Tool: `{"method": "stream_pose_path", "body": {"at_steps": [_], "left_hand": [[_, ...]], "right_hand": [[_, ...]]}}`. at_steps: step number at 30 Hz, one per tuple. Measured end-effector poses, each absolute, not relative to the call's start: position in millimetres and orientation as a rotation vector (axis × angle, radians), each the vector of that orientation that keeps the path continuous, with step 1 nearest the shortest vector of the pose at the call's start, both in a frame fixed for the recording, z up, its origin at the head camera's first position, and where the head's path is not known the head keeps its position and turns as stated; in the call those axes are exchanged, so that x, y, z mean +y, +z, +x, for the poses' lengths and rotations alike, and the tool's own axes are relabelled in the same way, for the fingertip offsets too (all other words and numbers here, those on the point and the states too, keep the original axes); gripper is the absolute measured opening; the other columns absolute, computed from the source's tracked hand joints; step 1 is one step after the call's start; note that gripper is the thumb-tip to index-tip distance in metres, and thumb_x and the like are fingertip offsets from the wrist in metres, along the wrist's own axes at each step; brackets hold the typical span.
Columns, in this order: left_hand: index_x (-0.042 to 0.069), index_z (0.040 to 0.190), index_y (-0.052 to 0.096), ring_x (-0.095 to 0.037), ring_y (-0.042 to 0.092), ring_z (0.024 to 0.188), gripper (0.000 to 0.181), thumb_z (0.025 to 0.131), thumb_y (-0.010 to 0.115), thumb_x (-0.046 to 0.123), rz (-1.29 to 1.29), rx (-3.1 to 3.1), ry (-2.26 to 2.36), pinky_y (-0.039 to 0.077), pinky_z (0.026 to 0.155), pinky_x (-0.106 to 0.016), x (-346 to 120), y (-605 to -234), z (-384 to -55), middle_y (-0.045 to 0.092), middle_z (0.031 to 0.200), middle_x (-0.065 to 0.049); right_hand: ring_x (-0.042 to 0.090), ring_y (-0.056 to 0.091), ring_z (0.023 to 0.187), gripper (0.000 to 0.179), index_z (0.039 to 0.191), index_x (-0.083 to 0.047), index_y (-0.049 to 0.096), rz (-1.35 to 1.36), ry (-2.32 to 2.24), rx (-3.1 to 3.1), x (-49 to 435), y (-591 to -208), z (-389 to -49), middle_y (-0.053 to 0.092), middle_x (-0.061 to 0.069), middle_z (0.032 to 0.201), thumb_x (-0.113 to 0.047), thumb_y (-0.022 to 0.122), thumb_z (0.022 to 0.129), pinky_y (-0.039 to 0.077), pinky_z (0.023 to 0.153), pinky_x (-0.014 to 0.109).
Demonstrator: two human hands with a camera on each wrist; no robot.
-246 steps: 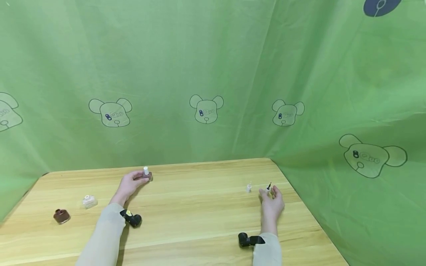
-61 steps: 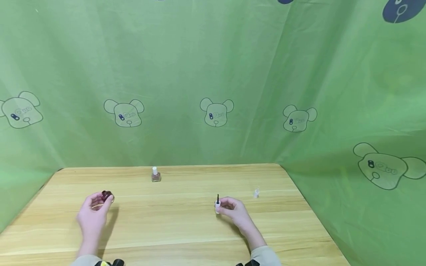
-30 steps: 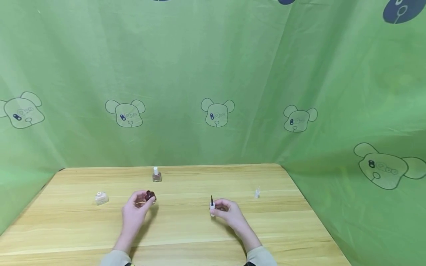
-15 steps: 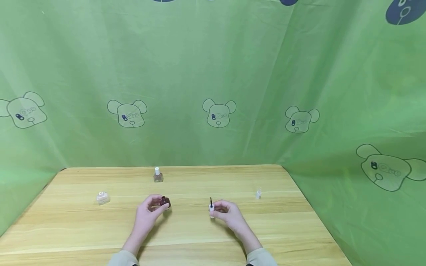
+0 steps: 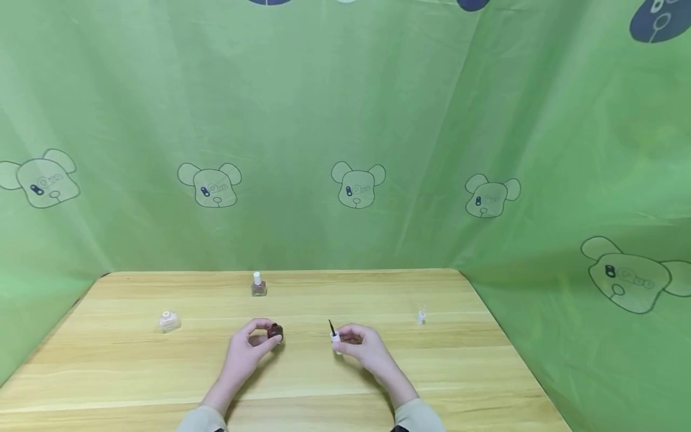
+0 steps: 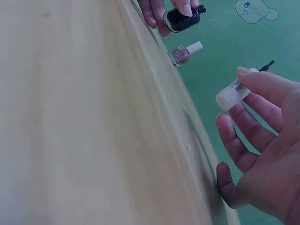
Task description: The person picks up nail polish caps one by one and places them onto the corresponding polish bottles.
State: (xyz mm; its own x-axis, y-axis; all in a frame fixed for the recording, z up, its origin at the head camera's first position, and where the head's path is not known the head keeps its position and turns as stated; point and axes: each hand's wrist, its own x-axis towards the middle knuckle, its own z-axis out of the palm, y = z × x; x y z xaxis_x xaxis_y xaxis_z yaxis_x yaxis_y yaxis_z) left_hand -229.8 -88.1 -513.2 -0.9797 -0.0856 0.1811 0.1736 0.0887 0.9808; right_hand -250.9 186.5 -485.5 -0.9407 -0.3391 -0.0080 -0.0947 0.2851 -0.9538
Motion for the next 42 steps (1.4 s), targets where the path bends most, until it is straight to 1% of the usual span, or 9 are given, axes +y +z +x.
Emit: {"method": "stream_pose_path", "body": {"at_steps": [7, 11, 15, 22, 27, 29, 34, 39, 42], "left_hand": [[0.008, 0.104, 0.067, -0.016, 0.069, 0.087, 0.029, 0.077, 0.079, 0.007, -0.135, -2.179, -1.948, 0.057, 0.074, -0.019, -86, -515, -231, 0.068, 0.111, -0.016], [0.009, 0.103, 0.068, -0.013, 0.067, 0.085, 0.029, 0.076, 0.079, 0.007, -0.156, -2.183, -1.931, 0.056, 0.076, -0.018, -86, -516, -231, 0.068, 0.109, -0.014], [0.010, 0.103, 0.069, -0.012, 0.066, 0.085, 0.029, 0.077, 0.079, 0.007, -0.195, -2.197, -1.912, 0.055, 0.078, -0.019, -85, -516, -231, 0.069, 0.107, -0.012], [0.014, 0.105, 0.069, -0.010, 0.064, 0.086, 0.030, 0.077, 0.079, 0.010, -0.245, -2.263, -1.838, 0.054, 0.078, -0.020, -85, -515, -228, 0.069, 0.106, -0.008], [0.017, 0.105, 0.070, -0.012, 0.064, 0.087, 0.030, 0.077, 0.080, 0.013, -0.275, -2.301, -1.815, 0.053, 0.077, -0.021, -84, -514, -227, 0.069, 0.106, -0.006], [0.017, 0.104, 0.071, -0.014, 0.065, 0.087, 0.030, 0.076, 0.080, 0.011, -0.260, -2.314, -1.820, 0.052, 0.077, -0.021, -82, -511, -226, 0.069, 0.104, -0.005], [0.017, 0.102, 0.071, -0.016, 0.063, 0.085, 0.030, 0.075, 0.081, 0.008, -0.229, -2.349, -1.820, 0.051, 0.075, -0.020, -79, -509, -224, 0.069, 0.100, -0.004], [0.019, 0.104, 0.072, -0.012, 0.060, 0.084, 0.030, 0.075, 0.082, 0.018, -0.321, -2.352, -1.803, 0.050, 0.076, -0.021, -83, -513, -225, 0.068, 0.099, -0.002], [0.020, 0.104, 0.072, -0.009, 0.060, 0.087, 0.030, 0.076, 0.081, 0.021, -0.367, -2.355, -1.776, 0.051, 0.077, -0.023, -84, -515, -226, 0.069, 0.101, -0.001]], "right_hand": [[0.016, 0.059, 0.091, 0.035, 0.110, -0.001, 0.067, -0.396, -1.684, 2.406, 178, -483, -258, 0.069, 0.012, 0.103, -0.016, 0.077, 0.081, 0.046, 0.086, 0.030], [0.015, 0.058, 0.090, 0.034, 0.109, -0.002, 0.068, -0.420, -1.673, 2.431, 174, -481, -263, 0.068, 0.010, 0.100, -0.017, 0.078, 0.080, 0.046, 0.085, 0.029], [0.014, 0.059, 0.090, 0.032, 0.107, -0.002, 0.068, -0.450, -1.656, 2.454, 171, -477, -265, 0.068, 0.008, 0.098, -0.018, 0.077, 0.081, 0.047, 0.085, 0.028], [0.016, 0.059, 0.092, 0.032, 0.107, -0.005, 0.069, -0.456, -1.639, 2.436, 167, -471, -262, 0.068, 0.009, 0.102, -0.018, 0.078, 0.080, 0.049, 0.085, 0.031], [0.016, 0.059, 0.088, 0.033, 0.108, -0.001, 0.068, -0.488, -1.649, 2.416, 166, -469, -257, 0.067, 0.013, 0.102, -0.016, 0.077, 0.081, 0.050, 0.079, 0.026], [0.015, 0.058, 0.087, 0.033, 0.109, -0.001, 0.068, -0.502, -1.649, 2.412, 165, -467, -257, 0.067, 0.014, 0.101, -0.015, 0.077, 0.081, 0.050, 0.077, 0.024], [0.014, 0.058, 0.085, 0.031, 0.106, -0.002, 0.068, -0.524, -1.615, 2.436, 163, -468, -256, 0.066, 0.011, 0.098, -0.015, 0.078, 0.079, 0.050, 0.076, 0.024], [0.015, 0.058, 0.086, 0.029, 0.104, -0.005, 0.069, -0.554, -1.579, 2.465, 161, -468, -255, 0.066, 0.010, 0.098, -0.016, 0.078, 0.079, 0.050, 0.077, 0.024], [0.015, 0.058, 0.086, 0.027, 0.103, -0.006, 0.070, -0.577, -1.561, 2.479, 160, -467, -254, 0.066, 0.010, 0.098, -0.016, 0.078, 0.079, 0.050, 0.077, 0.024]]}}
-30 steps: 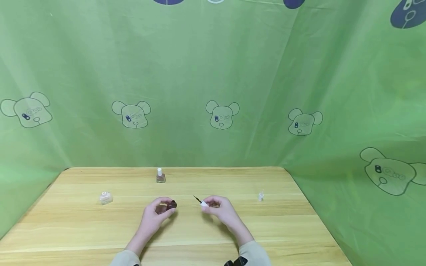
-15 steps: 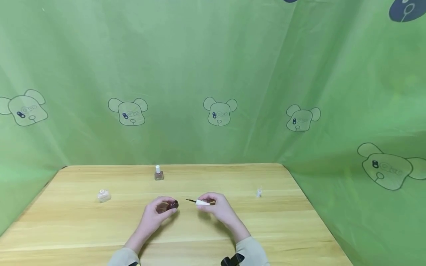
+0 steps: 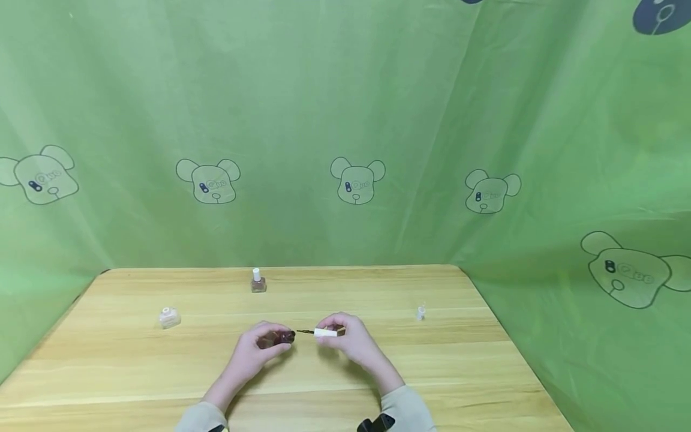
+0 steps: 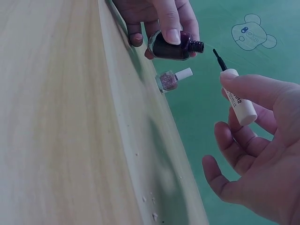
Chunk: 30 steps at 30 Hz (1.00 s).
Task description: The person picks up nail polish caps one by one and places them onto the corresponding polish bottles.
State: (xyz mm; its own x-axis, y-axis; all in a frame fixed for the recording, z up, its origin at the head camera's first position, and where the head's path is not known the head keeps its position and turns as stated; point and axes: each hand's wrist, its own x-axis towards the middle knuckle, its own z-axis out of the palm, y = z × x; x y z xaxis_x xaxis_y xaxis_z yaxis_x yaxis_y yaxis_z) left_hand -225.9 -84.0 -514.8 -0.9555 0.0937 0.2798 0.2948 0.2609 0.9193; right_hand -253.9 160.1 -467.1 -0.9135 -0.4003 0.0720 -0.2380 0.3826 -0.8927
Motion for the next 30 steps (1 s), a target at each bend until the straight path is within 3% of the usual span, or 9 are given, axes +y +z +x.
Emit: {"method": "stream_pose_path", "body": {"at_steps": [8, 14, 23, 30], "left_hand": [[0.022, 0.105, 0.073, -0.007, 0.060, 0.091, 0.032, 0.075, 0.082, 0.022, -0.393, -2.386, -1.766, 0.051, 0.080, -0.021, -84.6, -515.4, -226.2, 0.069, 0.105, 0.004], [0.017, 0.106, 0.073, -0.008, 0.060, 0.090, 0.033, 0.075, 0.082, 0.021, -0.439, -2.368, -1.755, 0.051, 0.078, -0.021, -84.6, -515.5, -225.1, 0.070, 0.105, -0.001], [0.019, 0.105, 0.073, -0.006, 0.058, 0.084, 0.031, 0.075, 0.082, 0.020, -0.464, -2.387, -1.718, 0.051, 0.073, -0.020, -83.1, -515.3, -224.8, 0.070, 0.101, 0.000], [0.017, 0.105, 0.073, -0.011, 0.059, 0.085, 0.031, 0.075, 0.082, 0.019, -0.470, -2.413, -1.732, 0.049, 0.070, -0.018, -81.0, -512.6, -223.4, 0.070, 0.103, -0.003]], "right_hand": [[0.013, 0.057, 0.086, 0.024, 0.100, -0.007, 0.070, -0.625, -1.507, 2.511, 159.8, -465.6, -252.5, 0.065, 0.008, 0.096, -0.015, 0.077, 0.079, 0.050, 0.078, 0.022], [0.012, 0.056, 0.087, 0.022, 0.099, -0.010, 0.070, -0.635, -1.455, 2.551, 158.8, -466.2, -251.2, 0.065, 0.006, 0.096, -0.016, 0.077, 0.079, 0.050, 0.080, 0.021], [0.015, 0.055, 0.090, 0.021, 0.097, -0.013, 0.071, -0.660, -1.363, 2.621, 156.5, -464.5, -250.1, 0.064, 0.004, 0.095, -0.019, 0.078, 0.079, 0.048, 0.080, 0.021], [0.014, 0.054, 0.089, 0.019, 0.097, -0.017, 0.072, -0.730, -1.296, 2.671, 154.3, -463.1, -249.0, 0.064, 0.001, 0.093, -0.023, 0.078, 0.079, 0.046, 0.081, 0.024]]}}
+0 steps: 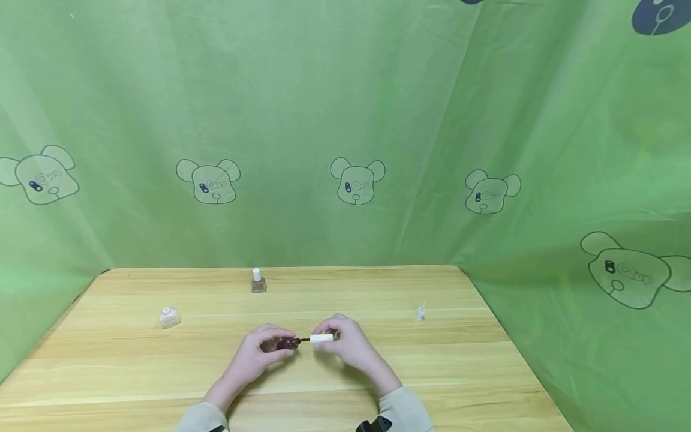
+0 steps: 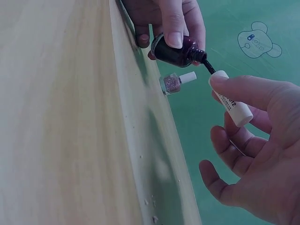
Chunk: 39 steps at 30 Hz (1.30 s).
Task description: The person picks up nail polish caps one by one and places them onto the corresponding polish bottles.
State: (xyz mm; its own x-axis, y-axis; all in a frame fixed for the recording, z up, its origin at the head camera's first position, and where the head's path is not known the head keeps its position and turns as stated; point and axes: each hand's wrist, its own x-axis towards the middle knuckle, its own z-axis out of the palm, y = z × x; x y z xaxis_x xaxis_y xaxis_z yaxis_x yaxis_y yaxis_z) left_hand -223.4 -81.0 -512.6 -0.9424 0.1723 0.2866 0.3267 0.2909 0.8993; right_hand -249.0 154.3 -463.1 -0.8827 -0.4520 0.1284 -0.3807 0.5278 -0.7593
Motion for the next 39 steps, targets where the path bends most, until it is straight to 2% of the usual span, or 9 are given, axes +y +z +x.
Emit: {"method": "stream_pose_path", "body": {"at_steps": [8, 19, 25, 29, 39], "left_hand": [[0.006, 0.105, 0.072, -0.019, 0.059, 0.084, 0.030, 0.076, 0.080, 0.007, -0.459, -2.447, -1.705, 0.047, 0.068, -0.019, -77, -511, -223, 0.070, 0.102, -0.012], [0.017, 0.106, 0.074, -0.008, 0.058, 0.085, 0.032, 0.075, 0.082, 0.024, -0.564, -2.426, -1.711, 0.048, 0.069, -0.018, -81, -514, -224, 0.070, 0.101, -0.003], [0.015, 0.106, 0.074, -0.012, 0.060, 0.089, 0.033, 0.076, 0.081, 0.022, -0.571, -2.439, -1.746, 0.049, 0.073, -0.019, -80, -515, -224, 0.071, 0.104, -0.005], [0.016, 0.106, 0.074, -0.009, 0.059, 0.088, 0.032, 0.076, 0.081, 0.024, -0.586, -2.453, -1.708, 0.049, 0.074, -0.020, -80, -517, -225, 0.071, 0.104, -0.004], [0.015, 0.103, 0.074, -0.009, 0.058, 0.086, 0.029, 0.076, 0.082, 0.022, -0.612, -2.450, -1.733, 0.049, 0.075, -0.021, -80, -517, -224, 0.072, 0.102, -0.003]], "right_hand": [[0.011, 0.055, 0.089, 0.020, 0.098, -0.017, 0.072, -0.746, -1.276, 2.691, 150, -464, -246, 0.063, -0.003, 0.093, -0.023, 0.078, 0.080, 0.048, 0.084, 0.025], [0.013, 0.054, 0.088, 0.021, 0.097, -0.015, 0.073, -0.750, -1.249, 2.736, 141, -466, -242, 0.063, -0.003, 0.091, -0.024, 0.079, 0.079, 0.044, 0.081, 0.025], [0.011, 0.054, 0.087, 0.020, 0.095, -0.016, 0.073, -0.746, -1.264, 2.739, 136, -467, -239, 0.062, -0.005, 0.090, -0.025, 0.079, 0.078, 0.043, 0.079, 0.023], [0.009, 0.051, 0.084, 0.019, 0.095, -0.016, 0.073, -0.745, -1.242, 2.747, 134, -468, -237, 0.061, -0.006, 0.090, -0.025, 0.079, 0.079, 0.042, 0.077, 0.021], [0.009, 0.051, 0.083, 0.015, 0.093, -0.013, 0.073, -0.823, -1.099, 2.818, 128, -462, -231, 0.058, -0.004, 0.088, -0.017, 0.078, 0.080, 0.042, 0.074, 0.020]]}}
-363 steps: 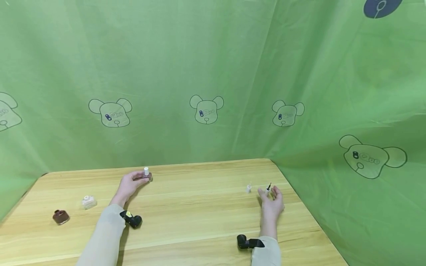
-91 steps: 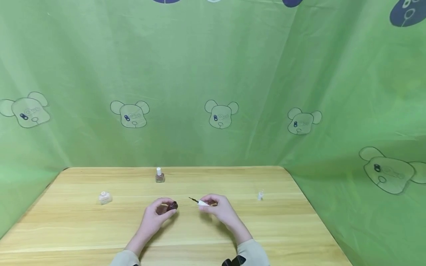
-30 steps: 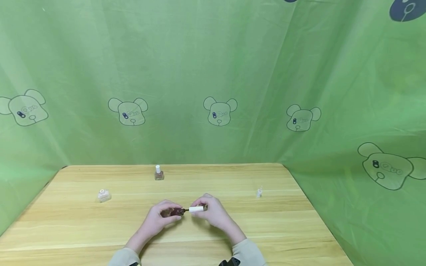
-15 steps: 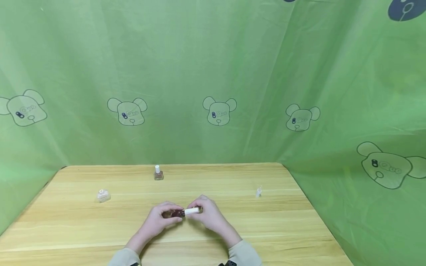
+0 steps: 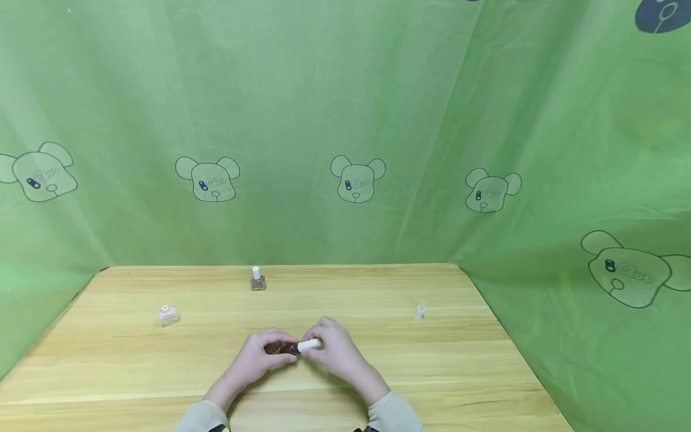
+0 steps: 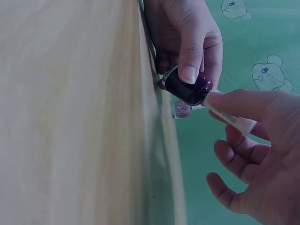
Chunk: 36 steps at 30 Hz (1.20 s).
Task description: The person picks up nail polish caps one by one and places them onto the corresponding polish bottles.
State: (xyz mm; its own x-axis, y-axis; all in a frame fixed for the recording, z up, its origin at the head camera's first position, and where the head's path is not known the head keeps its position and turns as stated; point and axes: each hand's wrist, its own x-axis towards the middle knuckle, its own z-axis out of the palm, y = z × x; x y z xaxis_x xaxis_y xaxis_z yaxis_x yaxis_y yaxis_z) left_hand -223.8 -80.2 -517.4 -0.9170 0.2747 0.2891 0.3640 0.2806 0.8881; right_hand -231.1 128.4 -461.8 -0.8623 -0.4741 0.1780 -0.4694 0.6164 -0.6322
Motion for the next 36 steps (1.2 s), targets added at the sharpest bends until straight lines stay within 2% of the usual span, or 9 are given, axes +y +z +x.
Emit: {"method": "stream_pose_path", "body": {"at_steps": [4, 9, 13, 16, 21, 28, 36], "left_hand": [[0.013, 0.104, 0.074, -0.014, 0.060, 0.091, 0.029, 0.077, 0.081, 0.017, -0.591, -2.474, -1.726, 0.050, 0.080, -0.023, -78, -515, -223, 0.073, 0.104, -0.004], [0.005, 0.106, 0.072, -0.025, 0.064, 0.098, 0.029, 0.078, 0.078, 0.008, -0.526, -2.469, -1.775, 0.051, 0.088, -0.027, -76, -500, -215, 0.072, 0.106, -0.011], [0.003, 0.107, 0.072, -0.025, 0.064, 0.095, 0.028, 0.080, 0.077, 0.008, -0.493, -2.453, -1.824, 0.052, 0.084, -0.025, -76, -484, -207, 0.071, 0.104, -0.013], [0.003, 0.107, 0.071, -0.024, 0.065, 0.093, 0.028, 0.080, 0.077, 0.008, -0.473, -2.444, -1.845, 0.051, 0.079, -0.022, -76, -484, -207, 0.072, 0.105, -0.014], [0.006, 0.108, 0.071, -0.021, 0.066, 0.092, 0.029, 0.080, 0.077, 0.009, -0.438, -2.431, -1.842, 0.051, 0.077, -0.019, -75, -503, -217, 0.072, 0.107, -0.012], [0.012, 0.107, 0.072, -0.015, 0.066, 0.091, 0.029, 0.079, 0.079, 0.016, -0.480, -2.380, -1.879, 0.052, 0.078, -0.020, -77, -515, -223, 0.072, 0.107, -0.007], [0.012, 0.107, 0.072, -0.015, 0.067, 0.093, 0.029, 0.079, 0.079, 0.016, -0.509, -2.373, -1.888, 0.054, 0.081, -0.022, -79, -516, -224, 0.072, 0.107, -0.006]], "right_hand": [[0.010, 0.053, 0.087, 0.015, 0.094, -0.013, 0.073, -0.848, -1.064, 2.834, 128, -461, -229, 0.059, -0.004, 0.090, -0.016, 0.078, 0.080, 0.044, 0.076, 0.022], [0.012, 0.055, 0.091, 0.034, 0.110, -0.011, 0.069, -0.833, -1.179, 2.811, 131, -464, -233, 0.062, -0.002, 0.097, -0.018, 0.079, 0.078, 0.048, 0.081, 0.026], [0.013, 0.057, 0.096, 0.049, 0.123, -0.010, 0.063, -0.807, -1.393, 2.677, 135, -467, -238, 0.066, 0.007, 0.107, -0.020, 0.080, 0.078, 0.052, 0.085, 0.031], [0.010, 0.057, 0.103, 0.050, 0.126, -0.009, 0.061, -0.765, -1.571, 2.506, 138, -471, -242, 0.065, 0.014, 0.120, -0.019, 0.078, 0.081, 0.053, 0.090, 0.032], [0.005, 0.058, 0.108, 0.044, 0.125, -0.002, 0.061, -0.769, -1.762, 2.306, 140, -476, -246, 0.063, 0.019, 0.127, -0.012, 0.074, 0.084, 0.053, 0.090, 0.025], [0.012, 0.065, 0.098, 0.038, 0.120, 0.000, 0.064, -0.731, -1.830, 2.265, 136, -481, -244, 0.065, 0.021, 0.124, -0.012, 0.072, 0.085, 0.053, 0.084, 0.022], [0.007, 0.062, 0.087, 0.030, 0.111, 0.000, 0.067, -0.615, -1.866, 2.308, 132, -482, -242, 0.068, 0.022, 0.115, -0.013, 0.073, 0.085, 0.050, 0.079, 0.022]]}}
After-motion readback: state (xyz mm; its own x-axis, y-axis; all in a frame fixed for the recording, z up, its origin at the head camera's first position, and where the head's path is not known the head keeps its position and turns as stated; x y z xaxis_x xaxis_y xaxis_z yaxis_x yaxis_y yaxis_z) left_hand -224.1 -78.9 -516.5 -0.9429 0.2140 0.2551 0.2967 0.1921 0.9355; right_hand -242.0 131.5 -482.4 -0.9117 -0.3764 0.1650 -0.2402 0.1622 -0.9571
